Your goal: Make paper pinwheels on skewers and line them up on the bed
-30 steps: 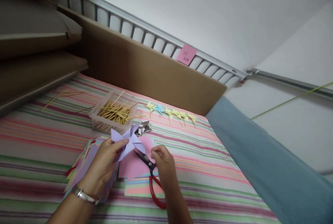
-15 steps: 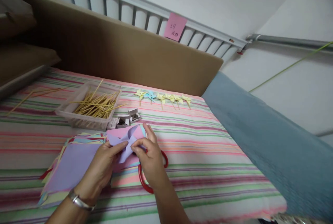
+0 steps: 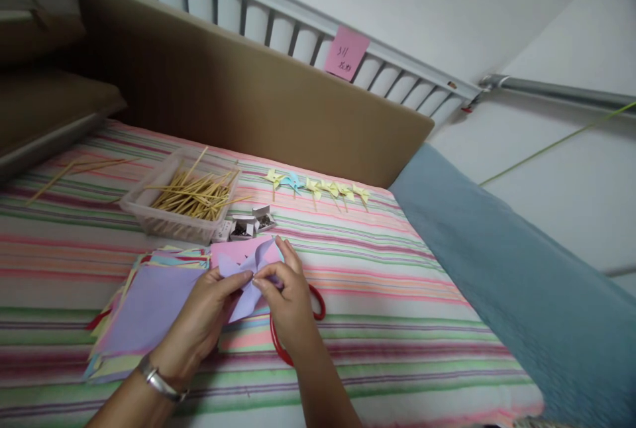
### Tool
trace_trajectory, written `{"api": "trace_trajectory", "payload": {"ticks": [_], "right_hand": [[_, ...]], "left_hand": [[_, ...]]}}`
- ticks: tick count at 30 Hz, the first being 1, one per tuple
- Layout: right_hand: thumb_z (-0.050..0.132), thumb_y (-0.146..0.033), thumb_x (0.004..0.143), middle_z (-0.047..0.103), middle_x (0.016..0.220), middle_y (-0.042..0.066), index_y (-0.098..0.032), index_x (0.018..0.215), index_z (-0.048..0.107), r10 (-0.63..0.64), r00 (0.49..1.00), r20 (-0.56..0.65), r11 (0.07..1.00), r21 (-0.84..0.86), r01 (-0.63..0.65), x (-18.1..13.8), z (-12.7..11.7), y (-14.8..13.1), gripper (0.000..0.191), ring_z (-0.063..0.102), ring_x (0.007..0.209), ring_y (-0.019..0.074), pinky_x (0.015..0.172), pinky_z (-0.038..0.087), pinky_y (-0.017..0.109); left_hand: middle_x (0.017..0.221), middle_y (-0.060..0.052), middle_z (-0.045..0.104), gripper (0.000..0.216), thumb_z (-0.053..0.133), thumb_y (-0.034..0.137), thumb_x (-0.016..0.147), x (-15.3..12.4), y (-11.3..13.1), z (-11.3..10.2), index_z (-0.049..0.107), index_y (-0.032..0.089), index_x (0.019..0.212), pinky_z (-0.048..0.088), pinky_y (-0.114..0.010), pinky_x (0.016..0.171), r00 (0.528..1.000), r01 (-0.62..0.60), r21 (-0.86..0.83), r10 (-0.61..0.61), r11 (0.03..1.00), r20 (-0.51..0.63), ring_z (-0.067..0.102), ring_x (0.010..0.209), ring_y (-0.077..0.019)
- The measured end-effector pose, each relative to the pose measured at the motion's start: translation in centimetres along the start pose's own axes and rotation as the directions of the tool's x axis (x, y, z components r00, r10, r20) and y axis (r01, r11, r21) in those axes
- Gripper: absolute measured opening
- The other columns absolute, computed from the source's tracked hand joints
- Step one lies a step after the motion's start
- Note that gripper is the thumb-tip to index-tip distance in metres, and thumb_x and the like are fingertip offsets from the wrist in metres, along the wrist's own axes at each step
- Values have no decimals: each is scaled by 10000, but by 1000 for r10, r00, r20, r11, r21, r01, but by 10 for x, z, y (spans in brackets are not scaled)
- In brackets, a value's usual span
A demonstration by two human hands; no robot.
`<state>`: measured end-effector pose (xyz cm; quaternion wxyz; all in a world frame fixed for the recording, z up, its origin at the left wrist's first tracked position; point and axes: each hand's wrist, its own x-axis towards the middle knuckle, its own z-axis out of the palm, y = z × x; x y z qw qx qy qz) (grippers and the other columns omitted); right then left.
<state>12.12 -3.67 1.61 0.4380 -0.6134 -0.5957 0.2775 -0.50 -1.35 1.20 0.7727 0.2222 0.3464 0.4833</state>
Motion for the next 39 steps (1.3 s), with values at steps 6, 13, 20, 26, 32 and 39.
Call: {"api": "trace_trajectory", "payload": {"ticks": [6, 13, 20, 26, 32, 39], "right_hand": [[611, -129, 761, 387, 1460, 38, -219, 733, 674, -49, 999, -12, 998, -31, 48, -1, 0, 0, 113, 253, 1380, 234, 1101, 221, 421], [591, -136, 775, 340, 1489, 36, -221, 746, 651, -75, 997, 36, 996, -42, 76, -3, -3, -2, 107, 220, 1393, 230, 1107, 208, 416], [594, -150, 774, 339, 1489, 36, -224, 749, 653, -45, 998, 45, 997, -56, 48, -2, -4, -1, 98, 211, 1396, 237, 1104, 204, 423], [598, -169, 771, 349, 1483, 47, -220, 736, 652, -1, 998, 59, 999, -34, 3, -1, -4, -1, 82, 219, 1391, 240, 1095, 210, 426], [611, -161, 732, 403, 1442, 67, -211, 698, 647, 73, 995, 73, 995, 69, -78, 0, -6, -2, 70, 263, 1368, 246, 1086, 199, 416], [643, -183, 633, 616, 875, 42, -199, 599, 622, 108, 991, 79, 956, 264, -125, 5, -9, -4, 42, 551, 956, 228, 899, 375, 349]], "left_hand": [[599, -12, 682, 89, 787, 168, 595, -3, 4, 4, 704, 143, 615, 463, -195, 636, 1000, 7, -6, -7, 1000, -14, 573, 570, -105], [638, -20, 694, 78, 757, 189, 622, -1, 1, 0, 705, 146, 661, 467, -219, 656, 1000, -18, 43, 18, 999, -1, 581, 599, -123], [645, -17, 702, 66, 748, 179, 630, -1, -1, 1, 704, 148, 668, 474, -222, 665, 1000, -24, 61, 25, 998, -4, 591, 602, -124], [690, -37, 725, 115, 743, 192, 653, 0, -1, 1, 733, 142, 757, 484, -242, 702, 999, -31, 65, 31, 997, -9, 616, 632, -138], [752, -38, 736, 168, 740, 216, 674, 1, -3, -4, 735, 157, 832, 478, -250, 704, 998, -63, 145, 61, 987, 19, 626, 673, -150], [834, -31, 734, 214, 722, 255, 710, 3, -4, -10, 727, 192, 914, 462, -258, 713, 991, -79, 248, 50, 966, 122, 627, 757, -171]]}}
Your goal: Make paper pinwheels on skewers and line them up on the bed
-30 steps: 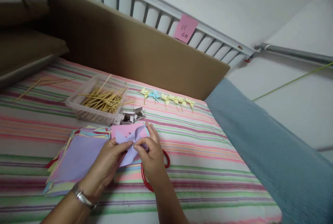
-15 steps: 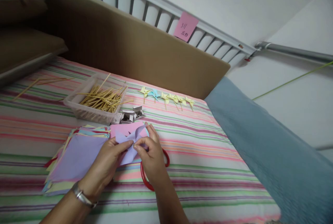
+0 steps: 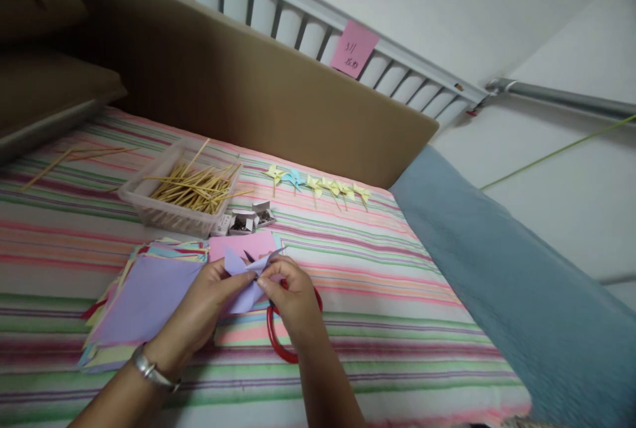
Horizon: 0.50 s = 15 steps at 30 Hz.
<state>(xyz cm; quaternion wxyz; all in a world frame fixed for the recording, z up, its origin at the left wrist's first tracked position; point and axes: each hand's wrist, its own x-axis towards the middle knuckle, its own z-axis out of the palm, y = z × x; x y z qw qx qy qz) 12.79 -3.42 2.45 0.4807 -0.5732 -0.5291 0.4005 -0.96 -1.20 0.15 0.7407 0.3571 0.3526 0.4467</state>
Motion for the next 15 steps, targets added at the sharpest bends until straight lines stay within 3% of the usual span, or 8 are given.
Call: {"api": "trace_trajectory", "payload": {"ticks": [8, 15], "right_hand": [[654, -222, 606, 552, 591, -19, -179, 594, 613, 163, 986, 23, 968, 187, -164, 0, -2, 6, 61, 479, 595, 136, 583, 385, 253], [684, -211, 574, 536, 530, -33, -171, 557, 596, 191, 981, 18, 944, 269, -188, 0, -2, 6, 98, 467, 539, 114, 524, 387, 228]], "left_hand": [[696, -5, 704, 222, 796, 285, 620, 1, -3, -2, 723, 163, 791, 429, -208, 591, 997, 70, 56, -67, 996, -40, 580, 614, -120], [678, -9, 694, 203, 810, 267, 594, -1, -1, 2, 711, 155, 732, 422, -218, 569, 995, 86, 24, -84, 996, -57, 574, 597, -129]]}}
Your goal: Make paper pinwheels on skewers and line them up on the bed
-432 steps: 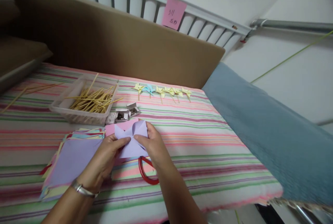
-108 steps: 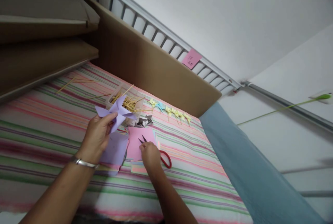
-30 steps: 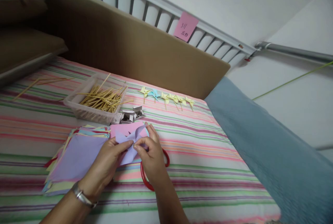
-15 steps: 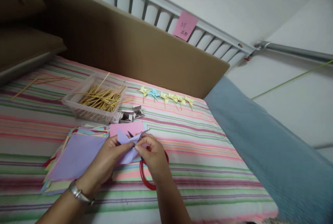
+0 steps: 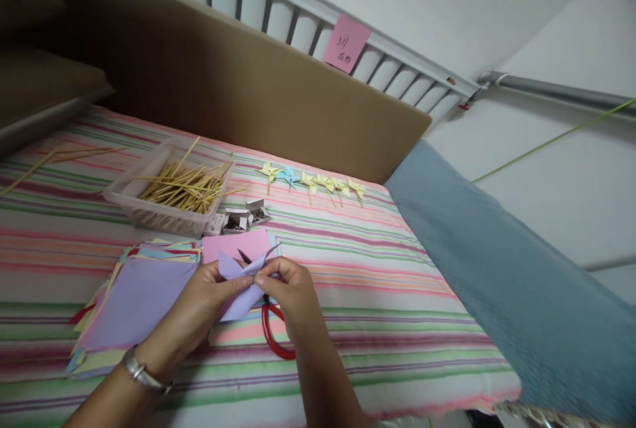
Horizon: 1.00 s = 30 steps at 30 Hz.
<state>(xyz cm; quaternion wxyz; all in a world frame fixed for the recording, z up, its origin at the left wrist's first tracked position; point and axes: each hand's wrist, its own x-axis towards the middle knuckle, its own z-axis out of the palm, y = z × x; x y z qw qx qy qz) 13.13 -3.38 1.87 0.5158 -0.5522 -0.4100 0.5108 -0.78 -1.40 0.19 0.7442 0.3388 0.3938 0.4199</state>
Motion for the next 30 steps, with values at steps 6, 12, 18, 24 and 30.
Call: {"api": "trace_trajectory", "payload": {"ticks": [6, 12, 18, 24, 30], "right_hand": [[687, -186, 585, 546, 533, -33, -169, 566, 595, 24, 1000, 1, 997, 67, -24, -3, 2, -3, 96, 470, 525, 105, 515, 390, 225], [684, -169, 593, 544, 523, -38, -161, 560, 587, 30, 999, 18, 995, 90, -32, -3, 2, -4, 103, 458, 516, 94, 518, 372, 224], [683, -163, 589, 571, 526, -35, -160, 562, 589, 37, 999, 18, 996, 86, -38, -2, 2, -1, 98, 478, 516, 98, 528, 373, 225], [687, -169, 580, 554, 509, -39, -162, 558, 587, 35, 999, 2, 997, 68, -35, -2, 3, 0, 102, 462, 504, 95, 513, 366, 224], [687, -184, 562, 543, 523, -34, -166, 540, 579, 24, 1000, -11, 1000, 17, -24, -1, 3, 1, 111, 462, 522, 102, 509, 366, 225]], "left_hand": [[708, -29, 694, 174, 785, 229, 633, 0, 0, 2, 722, 158, 779, 458, -277, 677, 999, -28, -55, 30, 998, 44, 594, 645, -155], [685, -11, 678, 82, 766, 203, 661, -1, 1, 4, 712, 167, 711, 456, -281, 740, 995, -17, -97, 26, 995, 91, 580, 639, -133], [699, -15, 685, 139, 774, 209, 654, -2, 0, 3, 720, 167, 774, 452, -271, 722, 996, 15, -97, -6, 995, 85, 588, 635, -135], [720, -14, 694, 133, 765, 212, 665, -3, -1, 3, 717, 173, 783, 448, -282, 740, 994, 13, -104, -2, 995, 106, 590, 624, -133], [733, -29, 708, 130, 763, 227, 665, -3, -1, 1, 721, 170, 775, 450, -291, 740, 994, 19, -90, -9, 996, 110, 614, 665, -159]]}}
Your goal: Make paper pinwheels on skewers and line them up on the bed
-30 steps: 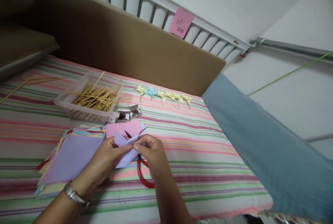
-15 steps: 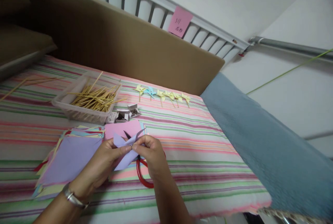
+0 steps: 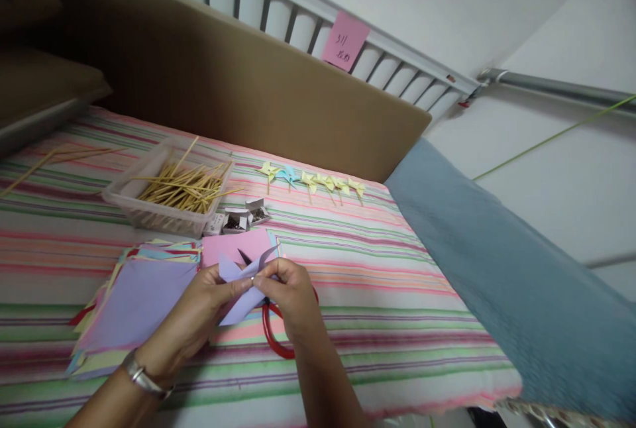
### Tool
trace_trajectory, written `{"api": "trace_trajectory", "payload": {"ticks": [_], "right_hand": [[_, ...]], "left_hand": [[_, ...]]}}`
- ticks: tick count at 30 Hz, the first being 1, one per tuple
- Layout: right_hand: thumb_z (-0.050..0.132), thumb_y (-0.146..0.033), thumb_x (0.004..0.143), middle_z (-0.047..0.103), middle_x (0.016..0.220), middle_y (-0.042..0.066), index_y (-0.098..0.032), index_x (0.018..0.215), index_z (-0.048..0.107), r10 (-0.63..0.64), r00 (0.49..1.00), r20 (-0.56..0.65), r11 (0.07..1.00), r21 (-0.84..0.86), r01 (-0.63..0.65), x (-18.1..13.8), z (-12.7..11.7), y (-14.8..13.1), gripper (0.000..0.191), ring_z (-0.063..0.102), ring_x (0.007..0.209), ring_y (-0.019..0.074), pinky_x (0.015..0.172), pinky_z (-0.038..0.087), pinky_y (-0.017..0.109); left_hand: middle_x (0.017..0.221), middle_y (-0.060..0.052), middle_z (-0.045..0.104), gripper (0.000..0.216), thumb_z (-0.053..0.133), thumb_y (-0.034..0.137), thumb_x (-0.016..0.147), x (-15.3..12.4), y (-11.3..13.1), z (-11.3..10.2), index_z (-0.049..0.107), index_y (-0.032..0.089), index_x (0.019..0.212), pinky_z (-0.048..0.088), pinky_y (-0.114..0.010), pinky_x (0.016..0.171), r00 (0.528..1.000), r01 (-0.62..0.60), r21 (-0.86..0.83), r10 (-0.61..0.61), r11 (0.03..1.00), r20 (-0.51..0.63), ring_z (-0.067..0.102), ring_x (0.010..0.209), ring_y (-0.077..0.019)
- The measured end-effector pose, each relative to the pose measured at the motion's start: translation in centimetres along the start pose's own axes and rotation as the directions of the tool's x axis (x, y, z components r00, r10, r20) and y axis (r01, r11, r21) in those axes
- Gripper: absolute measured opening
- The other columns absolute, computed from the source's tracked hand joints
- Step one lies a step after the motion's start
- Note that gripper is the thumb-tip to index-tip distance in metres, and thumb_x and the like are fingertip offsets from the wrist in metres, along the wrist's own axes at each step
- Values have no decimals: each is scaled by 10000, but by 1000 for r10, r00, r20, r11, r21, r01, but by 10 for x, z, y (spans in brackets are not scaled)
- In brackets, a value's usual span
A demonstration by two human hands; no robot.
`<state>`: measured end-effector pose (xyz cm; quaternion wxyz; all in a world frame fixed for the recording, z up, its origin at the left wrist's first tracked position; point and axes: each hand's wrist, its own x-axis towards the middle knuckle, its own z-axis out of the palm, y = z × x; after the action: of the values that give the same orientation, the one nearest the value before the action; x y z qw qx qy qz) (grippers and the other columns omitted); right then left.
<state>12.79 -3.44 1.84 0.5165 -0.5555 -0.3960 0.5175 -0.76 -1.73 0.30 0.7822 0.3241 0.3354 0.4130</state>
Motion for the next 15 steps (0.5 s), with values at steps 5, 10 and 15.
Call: {"api": "trace_trajectory", "payload": {"ticks": [5, 10, 15], "right_hand": [[666, -189, 577, 520, 516, -42, -173, 542, 560, -3, 1000, -8, 999, -37, 2, 0, 2, -2, 113, 448, 517, 100, 513, 362, 221], [623, -184, 606, 538, 556, -32, -176, 571, 563, -94, 996, 8, 975, -203, 94, 3, -1, 2, 69, 479, 550, 120, 540, 382, 229], [645, -221, 650, 607, 667, -2, -197, 694, 567, -141, 989, 53, 956, -254, 150, 3, -7, 5, 93, 566, 635, 170, 573, 443, 250]], "left_hand": [[773, -59, 725, 174, 762, 241, 662, 1, -1, 0, 722, 160, 810, 454, -283, 666, 1000, 1, -3, -1, 1000, 11, 625, 678, -184], [748, -54, 711, 177, 749, 226, 670, 1, -3, 1, 718, 144, 824, 456, -288, 689, 999, -23, 19, 24, 1000, -36, 620, 694, -185], [736, -79, 703, 248, 782, 236, 597, -1, -3, 9, 722, 119, 809, 451, -292, 658, 998, -35, -91, 31, 995, -49, 623, 681, -203]]}}
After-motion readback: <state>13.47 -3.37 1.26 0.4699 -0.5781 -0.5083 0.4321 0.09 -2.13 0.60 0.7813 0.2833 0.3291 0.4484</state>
